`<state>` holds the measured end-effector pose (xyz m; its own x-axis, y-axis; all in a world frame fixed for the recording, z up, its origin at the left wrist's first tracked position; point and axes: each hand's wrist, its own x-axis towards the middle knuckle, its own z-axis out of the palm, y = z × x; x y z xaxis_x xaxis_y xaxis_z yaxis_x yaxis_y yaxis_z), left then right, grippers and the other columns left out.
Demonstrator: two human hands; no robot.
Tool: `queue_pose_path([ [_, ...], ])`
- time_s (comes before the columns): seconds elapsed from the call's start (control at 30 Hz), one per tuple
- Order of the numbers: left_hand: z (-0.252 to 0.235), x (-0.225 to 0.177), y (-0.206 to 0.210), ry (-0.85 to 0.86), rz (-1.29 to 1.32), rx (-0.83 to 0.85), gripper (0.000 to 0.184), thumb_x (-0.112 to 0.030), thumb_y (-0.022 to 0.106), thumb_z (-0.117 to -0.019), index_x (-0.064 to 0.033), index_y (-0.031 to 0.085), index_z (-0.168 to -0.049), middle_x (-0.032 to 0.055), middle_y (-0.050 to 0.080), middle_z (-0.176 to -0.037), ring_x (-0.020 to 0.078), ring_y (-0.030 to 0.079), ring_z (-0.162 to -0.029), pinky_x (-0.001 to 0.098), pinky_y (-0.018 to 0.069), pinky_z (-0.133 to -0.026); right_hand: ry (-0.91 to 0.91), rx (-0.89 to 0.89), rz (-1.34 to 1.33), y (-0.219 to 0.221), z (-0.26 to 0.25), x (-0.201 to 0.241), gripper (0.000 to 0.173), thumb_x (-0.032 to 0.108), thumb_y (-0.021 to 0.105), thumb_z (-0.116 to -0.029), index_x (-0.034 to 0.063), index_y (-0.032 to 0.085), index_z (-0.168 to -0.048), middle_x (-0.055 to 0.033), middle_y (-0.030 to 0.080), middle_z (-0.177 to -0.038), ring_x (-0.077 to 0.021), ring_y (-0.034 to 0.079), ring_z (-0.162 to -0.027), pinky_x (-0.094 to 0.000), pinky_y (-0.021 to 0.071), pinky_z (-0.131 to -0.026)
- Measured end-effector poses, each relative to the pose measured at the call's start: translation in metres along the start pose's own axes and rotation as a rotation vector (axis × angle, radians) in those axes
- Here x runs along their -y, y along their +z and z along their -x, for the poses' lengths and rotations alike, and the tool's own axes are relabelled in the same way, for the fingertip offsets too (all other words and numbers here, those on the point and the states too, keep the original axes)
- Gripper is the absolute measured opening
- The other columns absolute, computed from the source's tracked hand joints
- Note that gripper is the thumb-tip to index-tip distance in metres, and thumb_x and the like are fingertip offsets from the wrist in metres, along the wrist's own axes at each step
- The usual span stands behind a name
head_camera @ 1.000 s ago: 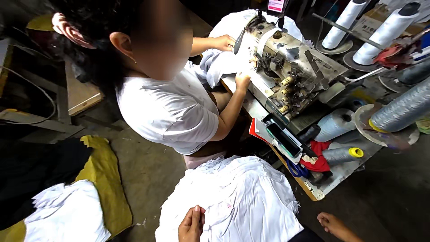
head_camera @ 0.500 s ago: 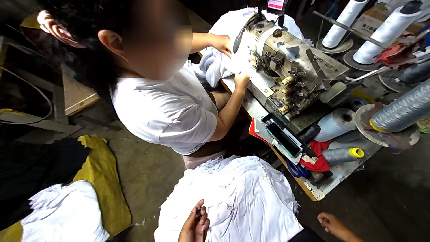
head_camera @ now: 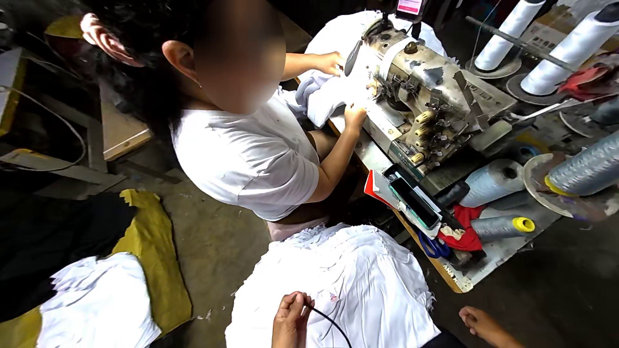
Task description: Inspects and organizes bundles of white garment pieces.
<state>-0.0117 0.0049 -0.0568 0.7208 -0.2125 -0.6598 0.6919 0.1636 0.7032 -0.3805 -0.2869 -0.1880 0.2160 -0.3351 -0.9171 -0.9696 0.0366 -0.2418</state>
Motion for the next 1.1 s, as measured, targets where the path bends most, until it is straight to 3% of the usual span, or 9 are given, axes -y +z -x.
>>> queue_pose_path([
  [0.13, 0.001, 0.002, 0.001, 0.327, -0.346, -0.018, 0.014, 0.013, 0.063, -0.0862, -0.0009, 0.063, -0.09, -0.0031, 0.072, -0.082, 0.0053, 0.07, -0.076, 0.0249, 0.0609, -0.078, 0.016, -0.002, -0.004, 0.0, -0.005, -0.004, 0.031, 0.006, 0.048, -0.107, -0.012, 0.057, -0.13, -0.0327, 0.062, -0.124, -0.0415, 0.064, -0.11, -0.0524, 0.049, -0.099],
  [0.23, 0.001, 0.004, 0.0, 0.453, -0.484, 0.033, 0.008, 0.008, 0.067, -0.0856, 0.0007, 0.068, -0.089, -0.0041, 0.072, -0.083, 0.0009, 0.069, -0.077, 0.0207, 0.0595, -0.077, 0.023, -0.004, -0.003, 0.001, -0.007, -0.007, 0.03, 0.006, 0.049, -0.1069, -0.0117, 0.057, -0.13, -0.0321, 0.062, -0.124, -0.0411, 0.065, -0.109, -0.0519, 0.0495, -0.098],
  [0.7, -0.001, 0.011, -0.004, 0.537, -0.53, 0.133, 0.008, 0.005, 0.07, -0.0834, -0.0022, 0.071, -0.085, -0.0042, 0.073, -0.084, 0.0009, 0.069, -0.082, 0.0212, 0.0581, -0.082, 0.017, 0.003, -0.012, 0.002, 0.0, 0.003, 0.03, 0.005, 0.048, -0.1075, -0.0119, 0.057, -0.13, -0.0315, 0.062, -0.122, -0.0391, 0.064, -0.107, -0.05, 0.0496, -0.096],
  [1.1, -0.002, 0.017, -0.009, 0.572, -0.606, 0.154, 0.004, 0.001, 0.072, -0.0836, 0.0013, 0.07, -0.087, -0.0004, 0.072, -0.087, 0.0024, 0.069, -0.086, 0.0224, 0.058, -0.085, 0.028, 0.02, -0.016, -0.001, 0.012, 0.013, 0.031, 0.005, 0.048, -0.1072, -0.0123, 0.054, -0.133, -0.0325, 0.06, -0.126, -0.0403, 0.063, -0.11, -0.0512, 0.049, -0.098],
])
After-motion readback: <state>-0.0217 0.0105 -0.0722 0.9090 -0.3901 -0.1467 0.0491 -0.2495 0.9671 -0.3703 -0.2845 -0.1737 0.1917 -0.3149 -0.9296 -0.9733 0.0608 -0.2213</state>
